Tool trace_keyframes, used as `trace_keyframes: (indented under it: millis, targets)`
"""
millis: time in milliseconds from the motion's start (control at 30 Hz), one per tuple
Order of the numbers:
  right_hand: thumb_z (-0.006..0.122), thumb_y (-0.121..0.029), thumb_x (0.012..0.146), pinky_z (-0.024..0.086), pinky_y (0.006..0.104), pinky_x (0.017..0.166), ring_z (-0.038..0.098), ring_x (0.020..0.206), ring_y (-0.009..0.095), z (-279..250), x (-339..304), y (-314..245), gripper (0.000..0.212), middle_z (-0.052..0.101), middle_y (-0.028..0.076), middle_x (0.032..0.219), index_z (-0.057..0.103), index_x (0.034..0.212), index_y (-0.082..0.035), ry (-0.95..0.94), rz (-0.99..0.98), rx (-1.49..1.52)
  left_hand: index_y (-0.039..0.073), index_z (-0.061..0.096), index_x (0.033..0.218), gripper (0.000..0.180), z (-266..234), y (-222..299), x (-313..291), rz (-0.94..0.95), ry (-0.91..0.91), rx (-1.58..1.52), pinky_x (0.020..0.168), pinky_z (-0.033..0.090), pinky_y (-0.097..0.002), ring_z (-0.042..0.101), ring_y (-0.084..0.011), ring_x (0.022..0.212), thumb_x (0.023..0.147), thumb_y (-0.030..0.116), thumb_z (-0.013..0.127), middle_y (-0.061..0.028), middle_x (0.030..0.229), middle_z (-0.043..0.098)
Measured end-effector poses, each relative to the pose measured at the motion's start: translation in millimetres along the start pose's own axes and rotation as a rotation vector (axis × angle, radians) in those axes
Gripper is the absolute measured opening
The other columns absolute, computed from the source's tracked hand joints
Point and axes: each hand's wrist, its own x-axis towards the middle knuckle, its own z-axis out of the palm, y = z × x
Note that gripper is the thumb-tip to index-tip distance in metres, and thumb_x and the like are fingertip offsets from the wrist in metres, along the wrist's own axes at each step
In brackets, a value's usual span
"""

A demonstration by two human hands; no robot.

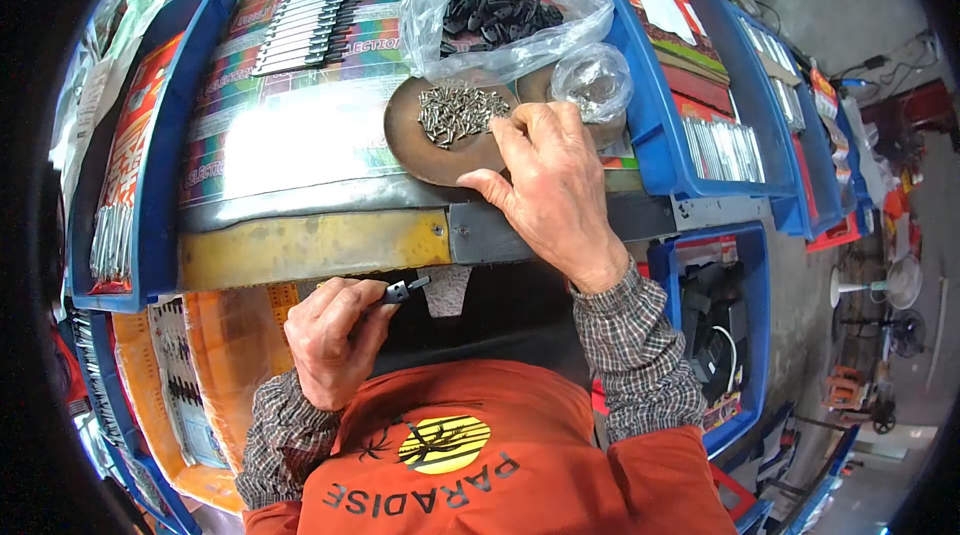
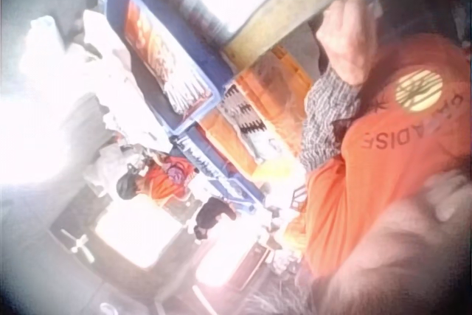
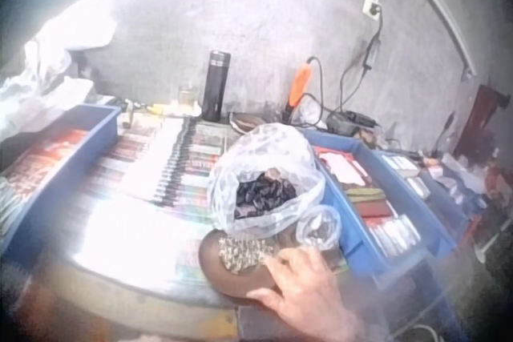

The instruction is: The person assembles small metal pen clips onto pen barrels by hand, taking the components from trays and dishes at a workstation.

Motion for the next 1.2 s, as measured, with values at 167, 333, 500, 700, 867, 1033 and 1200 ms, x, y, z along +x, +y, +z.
trace_keyframes:
  millis: [167,333,500,700,867,1033,1200]
  targets:
    - [0.075,-0.03,0.072,0.045,0.0412,0.083,0.05,0.096,0.03,-1,-2,-1,0.045,0.056,0.012,0.101,0.065,0.104,0.001,-0.033,-0.002,-0.004,0.003,0.064,0.087,0.021,0,0,2,0.0,-0.003,-0.013,0.05,0.043,-0.0333,0.055,-0.0229,0.054,0.07,-0.003,0.075,-0.0088,0.066,0.057]
    - [0.074,-0.029,0.075,0.046,0.04,0.078,0.052,0.094,0.029,2,-4,-1,0.04,0.058,0.01,0.098,0.068,0.104,-0.003,-0.018,-0.048,0.054,0.003,0.064,0.087,0.022,0,1,1,-0.008,-0.003,-0.01,0.05,0.043,-0.0336,0.054,-0.0234,0.055,0.069,-0.004,0.074,-0.0089,0.066,0.056]
    - [0.077,-0.014,0.071,0.046,0.0378,0.077,0.054,0.092,0.028,2,-7,-3,0.029,0.06,0.009,0.094,0.07,0.097,-0.003,0.007,-0.05,0.165,0.003,0.063,0.087,0.021,-1,3,1,-0.006,-0.009,-0.011,0.05,0.043,-0.0335,0.055,-0.0241,0.055,0.07,-0.004,0.074,-0.0092,0.068,0.057]
    - [0.073,0.0,0.07,0.045,0.035,0.073,0.055,0.085,0.024,3,-6,-6,0.013,0.06,0.006,0.083,0.068,0.081,-0.004,0.063,0.012,0.385,0.002,0.064,0.088,0.021,-3,5,1,-0.006,-0.021,-0.005,0.052,0.045,-0.0334,0.057,-0.0243,0.058,0.071,-0.004,0.073,-0.0093,0.071,0.059]
    - [0.073,0.0,0.071,0.045,0.0356,0.073,0.056,0.08,0.024,-5,-13,-19,0.012,0.061,0.006,0.081,0.067,0.081,-0.004,0.074,-0.001,0.403,0.002,0.06,0.089,0.024,-4,7,-3,-0.01,-0.055,-0.036,0.054,0.045,-0.036,0.056,-0.0269,0.06,0.069,-0.004,0.073,-0.0094,0.071,0.055]
    - [0.074,-0.003,0.072,0.047,0.0355,0.072,0.059,0.08,0.025,-13,-28,-41,0.013,0.063,0.007,0.081,0.067,0.083,-0.003,-0.039,-0.016,0.65,0.003,0.062,0.088,0.023,-4,12,-5,-0.016,-0.088,-0.015,0.054,0.046,-0.0354,0.058,-0.0259,0.061,0.07,-0.003,0.073,-0.0093,0.072,0.058]
    - [0.076,-0.004,0.07,0.047,0.0344,0.071,0.059,0.078,0.023,-14,-38,-55,0.014,0.063,0.006,0.079,0.069,0.082,-0.003,-0.059,-0.015,0.732,0.002,0.063,0.089,0.023,0,17,-6,-0.004,-0.108,-0.007,0.055,0.047,-0.0352,0.06,-0.0262,0.063,0.07,-0.003,0.073,-0.0101,0.074,0.061]
